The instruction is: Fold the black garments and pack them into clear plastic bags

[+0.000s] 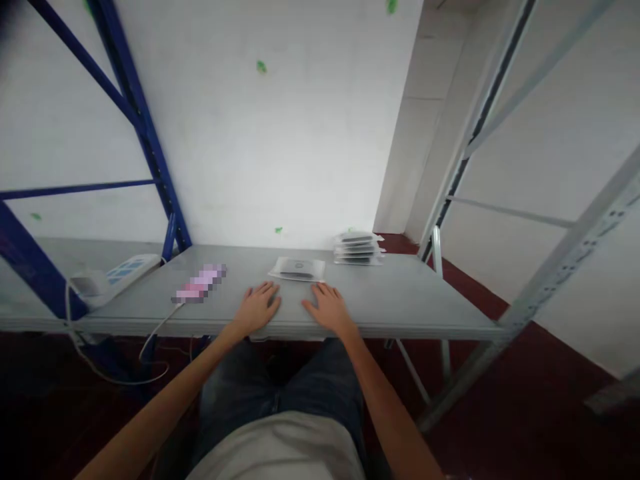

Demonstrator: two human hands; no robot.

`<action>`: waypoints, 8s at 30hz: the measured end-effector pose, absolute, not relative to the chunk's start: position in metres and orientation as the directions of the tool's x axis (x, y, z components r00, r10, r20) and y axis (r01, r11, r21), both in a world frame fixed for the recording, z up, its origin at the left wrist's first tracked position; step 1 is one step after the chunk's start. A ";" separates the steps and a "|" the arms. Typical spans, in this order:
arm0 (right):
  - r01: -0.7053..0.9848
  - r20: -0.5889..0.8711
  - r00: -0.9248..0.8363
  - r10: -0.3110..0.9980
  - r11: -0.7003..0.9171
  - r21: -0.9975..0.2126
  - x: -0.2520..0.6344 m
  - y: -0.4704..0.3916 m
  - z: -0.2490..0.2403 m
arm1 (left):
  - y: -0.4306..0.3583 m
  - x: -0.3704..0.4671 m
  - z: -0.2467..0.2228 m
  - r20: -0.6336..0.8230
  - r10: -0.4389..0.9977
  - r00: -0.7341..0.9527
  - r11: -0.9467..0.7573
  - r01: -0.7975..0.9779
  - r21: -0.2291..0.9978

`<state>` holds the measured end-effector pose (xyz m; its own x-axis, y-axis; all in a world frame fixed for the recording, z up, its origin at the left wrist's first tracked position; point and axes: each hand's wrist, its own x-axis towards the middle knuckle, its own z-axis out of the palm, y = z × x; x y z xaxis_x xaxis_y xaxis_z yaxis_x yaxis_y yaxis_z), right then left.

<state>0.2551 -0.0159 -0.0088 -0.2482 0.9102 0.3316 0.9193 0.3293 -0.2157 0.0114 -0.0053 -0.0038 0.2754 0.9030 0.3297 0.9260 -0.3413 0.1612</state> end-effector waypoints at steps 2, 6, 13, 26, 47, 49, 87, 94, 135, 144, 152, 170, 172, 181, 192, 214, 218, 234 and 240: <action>0.917 0.334 -0.252 0.908 0.334 -0.216 0.255 -0.016 -0.008 | -0.005 0.011 -0.004 0.331 0.904 0.272 -0.338 0.928 0.159; 0.918 0.327 -0.256 0.910 0.335 -0.212 0.255 -0.016 -0.009 | -0.005 0.011 -0.004 0.330 0.903 0.276 -0.342 0.926 0.161; 0.918 0.343 -0.253 0.904 0.337 -0.210 0.256 -0.016 -0.010 | -0.006 0.011 -0.004 0.343 0.899 0.272 -0.344 0.924 0.170; 0.918 0.342 -0.248 0.906 0.333 -0.216 0.255 -0.015 -0.011 | -0.007 0.011 -0.002 0.325 0.908 0.266 -0.333 0.927 0.171; 0.917 0.337 -0.252 0.907 0.336 -0.216 0.256 -0.012 -0.013 | -0.007 0.012 -0.002 0.329 0.906 0.267 -0.338 0.924 0.179; 0.916 0.344 -0.255 0.904 0.340 -0.214 0.256 -0.013 -0.013 | -0.007 0.012 -0.002 0.330 0.907 0.261 -0.332 0.926 0.179; 0.983 0.790 -0.173 0.589 0.155 0.099 0.363 0.132 0.164 | -0.005 0.010 -0.003 0.316 0.905 0.285 -0.346 0.925 0.155; 1.000 0.468 -0.006 0.884 0.000 0.012 0.404 0.134 0.099 | -0.003 0.011 -0.003 0.320 0.903 0.288 -0.351 0.922 0.161; 0.948 0.233 -0.172 0.957 0.226 -0.225 0.236 -0.013 0.001 | 0.016 -0.009 0.004 0.207 0.891 0.404 -0.436 0.888 0.144; 0.943 0.243 -0.186 0.952 0.243 -0.227 0.237 -0.013 0.000 | 0.018 -0.009 0.002 0.207 0.894 0.398 -0.428 0.895 0.128; 0.941 0.232 -0.183 0.955 0.239 -0.241 0.237 -0.010 -0.001 | 0.016 -0.010 0.005 0.204 0.897 0.393 -0.426 0.892 0.152; 0.953 0.218 -0.154 0.964 0.203 -0.225 0.239 -0.009 -0.003 | 0.015 -0.009 0.004 0.217 0.893 0.394 -0.429 0.891 0.147; 0.953 0.225 -0.159 0.961 0.209 -0.217 0.239 -0.009 -0.004 | 0.016 -0.009 0.003 0.218 0.893 0.394 -0.429 0.891 0.146; 0.954 0.238 -0.159 0.958 0.212 -0.214 0.239 -0.008 -0.004 | 0.013 -0.008 0.006 0.212 0.897 0.389 -0.422 0.896 0.141; 0.951 0.244 -0.164 0.956 0.219 -0.220 0.239 -0.008 -0.004 | 0.014 -0.009 0.005 0.216 0.894 0.392 -0.425 0.894 0.141; 0.952 0.241 -0.163 0.957 0.217 -0.216 0.239 -0.007 -0.005 | 0.017 -0.009 0.002 0.223 0.893 0.392 -0.433 0.882 0.184; 0.952 0.248 -0.154 0.956 0.211 -0.221 0.238 -0.007 -0.007 | 0.016 -0.009 0.003 0.227 0.893 0.388 -0.428 0.887 0.172; 0.956 0.229 -0.164 0.960 0.212 -0.202 0.240 -0.008 -0.004 | 0.063 -0.035 0.008 0.619 0.785 0.005 -0.112 0.985 0.134; 0.959 0.218 -0.159 0.963 0.203 -0.198 0.239 -0.009 -0.003 | 0.087 -0.057 0.008 0.581 0.808 -0.100 0.025 0.990 0.136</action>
